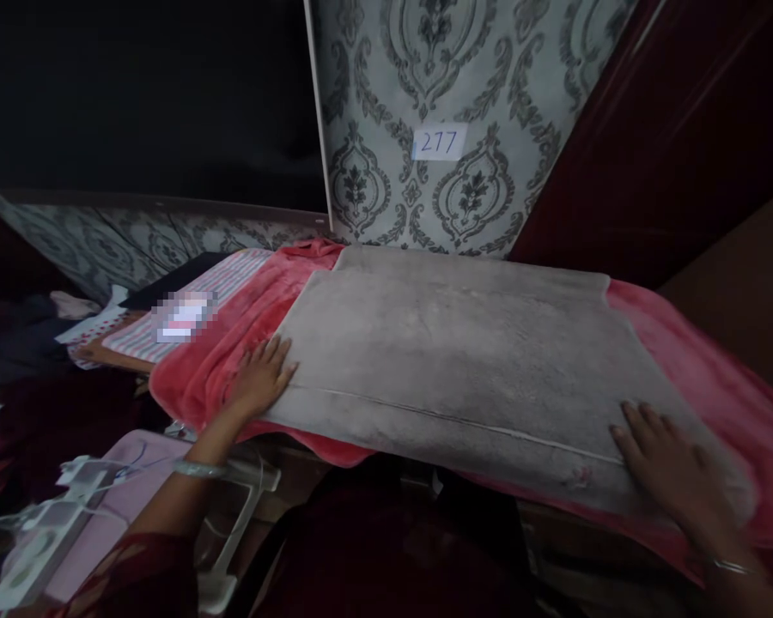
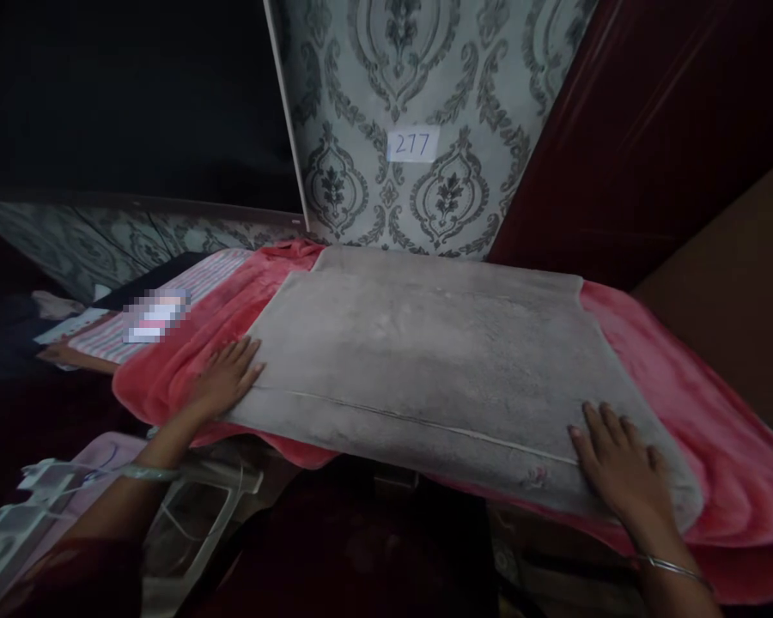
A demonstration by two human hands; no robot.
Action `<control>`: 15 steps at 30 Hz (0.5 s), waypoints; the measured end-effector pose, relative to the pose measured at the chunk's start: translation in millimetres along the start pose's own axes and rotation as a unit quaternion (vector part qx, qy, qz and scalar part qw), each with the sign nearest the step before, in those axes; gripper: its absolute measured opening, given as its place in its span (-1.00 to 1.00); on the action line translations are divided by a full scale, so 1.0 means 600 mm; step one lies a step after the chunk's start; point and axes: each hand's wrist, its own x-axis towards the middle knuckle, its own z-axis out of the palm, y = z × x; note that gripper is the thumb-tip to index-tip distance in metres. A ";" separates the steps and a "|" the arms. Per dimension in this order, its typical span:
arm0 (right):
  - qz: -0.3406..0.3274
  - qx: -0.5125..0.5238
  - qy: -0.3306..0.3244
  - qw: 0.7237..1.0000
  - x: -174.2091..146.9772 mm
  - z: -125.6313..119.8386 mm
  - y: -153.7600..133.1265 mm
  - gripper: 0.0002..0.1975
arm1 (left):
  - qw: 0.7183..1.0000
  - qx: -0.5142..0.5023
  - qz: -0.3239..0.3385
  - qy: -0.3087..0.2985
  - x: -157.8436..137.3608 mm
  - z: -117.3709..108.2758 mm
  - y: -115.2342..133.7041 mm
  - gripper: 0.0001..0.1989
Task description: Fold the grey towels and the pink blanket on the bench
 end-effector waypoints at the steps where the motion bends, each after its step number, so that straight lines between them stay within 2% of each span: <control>1: 0.012 0.012 -0.007 1.000 0.004 -0.005 -0.007 -0.15 | 1.000 0.001 -0.014 -0.001 -0.002 -0.003 -0.010 -0.35; 3: 0.007 0.047 -0.012 0.999 0.023 -0.024 -0.048 -0.21 | 0.999 0.013 -0.027 0.015 0.002 -0.016 -0.014 -0.38; 5: -0.066 0.074 -0.002 0.995 0.052 -0.055 -0.128 -0.29 | 0.999 0.015 -0.005 0.048 0.016 -0.034 0.009 -0.39; 7: -0.165 0.095 -0.016 0.982 0.086 -0.089 -0.234 -0.35 | 0.996 -0.009 0.063 0.060 0.041 -0.054 0.056 -0.39; 10: -0.278 0.122 -0.064 0.951 0.140 -0.133 -0.393 -0.39 | 0.985 -0.056 0.163 0.016 0.099 -0.076 0.143 -0.38; 12: -0.300 0.131 -0.100 0.940 0.175 -0.151 -0.473 -0.38 | 0.978 -0.070 0.194 -0.025 0.146 -0.087 0.196 -0.38; 15: -0.290 0.138 -0.139 0.937 0.227 -0.159 -0.544 -0.37 | 0.974 -0.070 0.207 -0.057 0.219 -0.100 0.254 -0.40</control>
